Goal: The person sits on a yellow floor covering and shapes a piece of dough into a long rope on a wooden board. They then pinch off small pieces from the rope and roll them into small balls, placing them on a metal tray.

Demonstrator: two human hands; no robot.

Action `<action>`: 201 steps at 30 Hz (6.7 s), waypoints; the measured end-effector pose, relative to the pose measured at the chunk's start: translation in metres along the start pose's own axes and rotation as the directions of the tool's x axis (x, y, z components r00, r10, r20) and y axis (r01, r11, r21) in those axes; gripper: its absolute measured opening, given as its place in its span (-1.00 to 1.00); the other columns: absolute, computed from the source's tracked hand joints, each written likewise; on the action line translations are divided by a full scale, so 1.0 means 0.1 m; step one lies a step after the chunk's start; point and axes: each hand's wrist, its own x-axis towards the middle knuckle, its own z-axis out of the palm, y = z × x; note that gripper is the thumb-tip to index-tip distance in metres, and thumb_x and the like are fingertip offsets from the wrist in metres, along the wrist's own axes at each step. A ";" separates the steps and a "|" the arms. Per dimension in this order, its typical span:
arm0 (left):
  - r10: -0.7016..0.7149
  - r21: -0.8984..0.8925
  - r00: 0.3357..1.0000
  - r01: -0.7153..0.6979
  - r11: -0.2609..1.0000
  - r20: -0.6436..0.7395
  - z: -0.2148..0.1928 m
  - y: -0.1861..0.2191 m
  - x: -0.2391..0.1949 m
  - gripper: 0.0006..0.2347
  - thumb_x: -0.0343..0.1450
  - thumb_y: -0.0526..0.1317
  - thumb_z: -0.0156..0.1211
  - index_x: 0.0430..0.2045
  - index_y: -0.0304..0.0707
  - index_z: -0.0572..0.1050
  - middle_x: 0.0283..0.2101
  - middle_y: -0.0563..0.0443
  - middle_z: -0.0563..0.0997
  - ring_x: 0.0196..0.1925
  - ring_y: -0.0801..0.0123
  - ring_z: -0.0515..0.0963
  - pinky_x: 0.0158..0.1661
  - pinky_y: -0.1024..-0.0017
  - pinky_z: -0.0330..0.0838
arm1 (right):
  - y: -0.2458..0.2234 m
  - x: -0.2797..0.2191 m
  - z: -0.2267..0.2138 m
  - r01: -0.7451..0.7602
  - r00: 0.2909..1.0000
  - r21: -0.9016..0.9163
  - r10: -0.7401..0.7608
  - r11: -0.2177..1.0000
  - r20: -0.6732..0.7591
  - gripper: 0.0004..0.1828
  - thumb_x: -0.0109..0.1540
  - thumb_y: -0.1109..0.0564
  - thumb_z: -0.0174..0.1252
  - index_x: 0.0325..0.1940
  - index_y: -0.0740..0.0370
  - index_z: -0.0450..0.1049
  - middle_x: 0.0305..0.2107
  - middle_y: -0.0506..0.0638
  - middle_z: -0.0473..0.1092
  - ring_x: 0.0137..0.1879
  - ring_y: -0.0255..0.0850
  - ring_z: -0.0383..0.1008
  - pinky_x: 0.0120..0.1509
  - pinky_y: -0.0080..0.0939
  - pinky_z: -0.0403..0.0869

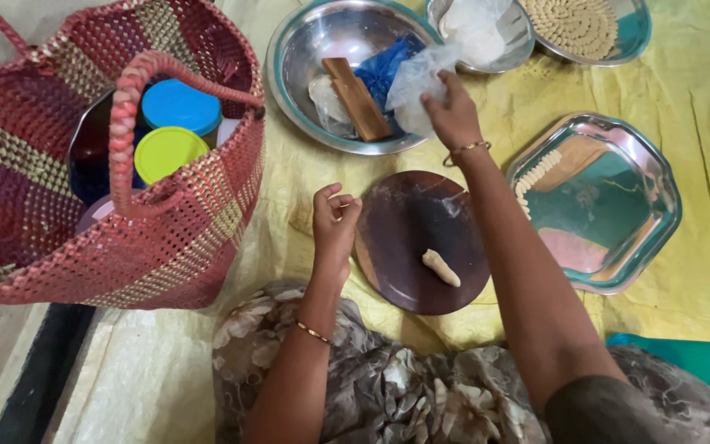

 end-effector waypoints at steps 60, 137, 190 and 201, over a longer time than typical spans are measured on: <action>-0.456 0.674 0.888 0.307 0.673 0.051 0.10 -1.00 -0.10 -0.29 0.16 -0.32 0.56 0.14 -0.44 0.20 -0.02 -0.32 0.56 -0.21 0.05 0.70 -0.50 0.27 0.68 | 0.72 -1.71 0.40 0.001 0.977 -0.767 0.163 0.642 0.137 -0.15 0.40 -0.39 -0.39 0.62 0.16 -0.09 0.55 0.25 -0.27 0.66 0.08 -0.39 0.51 0.59 -0.38; 0.214 0.722 0.700 -0.690 -0.041 0.681 1.28 -1.23 0.60 -0.32 0.55 0.18 -0.18 0.43 -0.45 0.11 0.52 -0.28 0.14 0.61 0.07 -0.09 0.48 -0.14 -0.34 | 1.38 -1.34 0.05 0.010 0.986 -0.718 0.111 0.696 0.121 -0.16 0.41 -0.36 -0.33 0.63 0.21 -0.07 0.59 0.10 -0.26 0.68 -0.03 -0.44 0.52 0.56 -0.48; -0.029 0.542 0.546 -0.836 -0.086 0.837 0.75 -0.78 -0.32 -0.20 0.42 0.26 -0.01 0.37 -0.53 0.10 0.48 -0.35 0.10 0.57 0.03 -0.04 0.43 -0.09 -0.22 | 0.79 -2.27 -0.55 0.409 0.792 -0.605 0.063 0.683 0.608 -0.08 0.33 -0.33 -0.16 0.57 0.31 -0.16 0.54 0.18 -0.27 0.65 0.00 -0.39 0.54 0.49 -0.30; -0.361 0.648 0.589 -0.759 0.060 0.723 0.37 -0.96 -1.37 -0.14 0.52 0.31 -0.28 0.35 -0.77 -0.12 0.47 -0.64 -0.19 0.55 -0.30 -0.33 0.40 -0.12 -0.43 | 0.46 -3.40 -0.57 0.252 0.856 -0.580 0.101 0.775 0.507 -0.15 0.32 -0.18 -0.06 0.56 0.31 -0.11 0.54 0.14 -0.21 0.64 -0.01 -0.32 0.51 0.52 -0.27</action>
